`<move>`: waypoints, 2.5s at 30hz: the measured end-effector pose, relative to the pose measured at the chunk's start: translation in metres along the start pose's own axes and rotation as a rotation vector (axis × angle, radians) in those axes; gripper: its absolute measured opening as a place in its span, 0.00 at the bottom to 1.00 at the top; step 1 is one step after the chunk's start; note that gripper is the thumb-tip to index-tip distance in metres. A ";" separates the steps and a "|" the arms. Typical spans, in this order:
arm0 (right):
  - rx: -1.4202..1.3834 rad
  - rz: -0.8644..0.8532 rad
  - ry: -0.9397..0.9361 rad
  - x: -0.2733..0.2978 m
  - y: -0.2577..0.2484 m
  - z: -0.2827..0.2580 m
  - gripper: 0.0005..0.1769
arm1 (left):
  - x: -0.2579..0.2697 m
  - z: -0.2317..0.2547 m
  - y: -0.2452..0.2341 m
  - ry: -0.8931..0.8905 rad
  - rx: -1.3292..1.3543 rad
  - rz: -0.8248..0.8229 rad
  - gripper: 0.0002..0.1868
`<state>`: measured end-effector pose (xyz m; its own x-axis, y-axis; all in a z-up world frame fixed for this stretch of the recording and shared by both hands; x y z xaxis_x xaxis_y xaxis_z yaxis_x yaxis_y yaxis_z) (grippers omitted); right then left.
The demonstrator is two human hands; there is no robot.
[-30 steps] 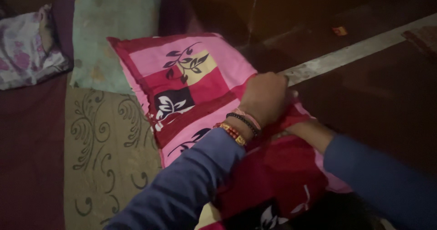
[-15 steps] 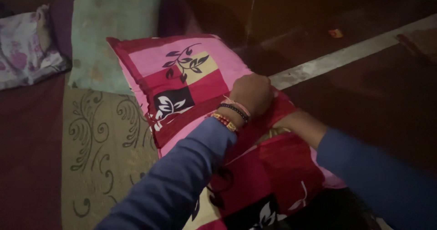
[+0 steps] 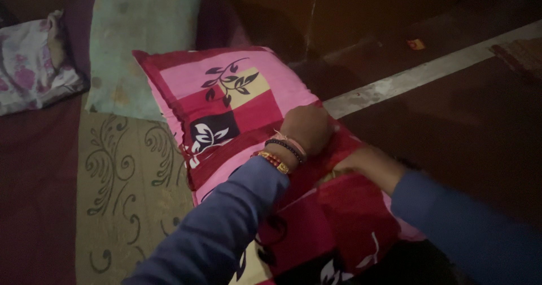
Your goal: The person places a pink and red patterned pillowcase onto a pillow, smooths it, and then places a white floral pillowcase onto another pillow. They adjust and smooth both pillowcases by hand.
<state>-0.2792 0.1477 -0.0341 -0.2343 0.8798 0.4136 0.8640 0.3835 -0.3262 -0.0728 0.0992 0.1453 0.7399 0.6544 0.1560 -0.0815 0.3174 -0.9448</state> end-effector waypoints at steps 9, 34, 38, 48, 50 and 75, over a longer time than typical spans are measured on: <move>-0.040 0.088 0.242 0.020 -0.010 0.002 0.32 | -0.020 0.009 0.025 0.085 -0.062 -0.156 0.27; 0.454 -0.025 0.121 0.072 0.024 -0.141 0.32 | 0.018 -0.001 -0.022 0.184 0.129 -0.447 0.38; 0.363 0.156 -0.278 0.079 0.028 -0.134 0.32 | 0.019 -0.009 -0.028 0.261 0.137 -0.337 0.35; -0.678 0.316 0.016 0.019 0.037 -0.119 0.17 | 0.052 -0.031 -0.073 0.267 0.218 0.200 0.25; -0.886 0.292 -0.091 0.009 0.039 -0.132 0.16 | 0.068 -0.018 -0.076 0.189 0.275 0.487 0.18; 0.105 0.248 0.078 0.023 0.039 -0.156 0.23 | 0.049 -0.073 0.082 0.076 -0.063 0.244 0.20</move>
<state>-0.1816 0.1386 0.0955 0.0169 0.9278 0.3727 0.8391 0.1896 -0.5100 0.0054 0.1066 0.0546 0.7518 0.6519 -0.0990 -0.2240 0.1114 -0.9682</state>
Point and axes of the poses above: each hand's wrist, its own x-axis away from the middle knuckle, its own y-axis out of the palm, z = x × y, the point moved 1 cm from there along -x, towards the middle knuckle, and after that the axes turned 7 degrees about -z, right-handed, at the moved point
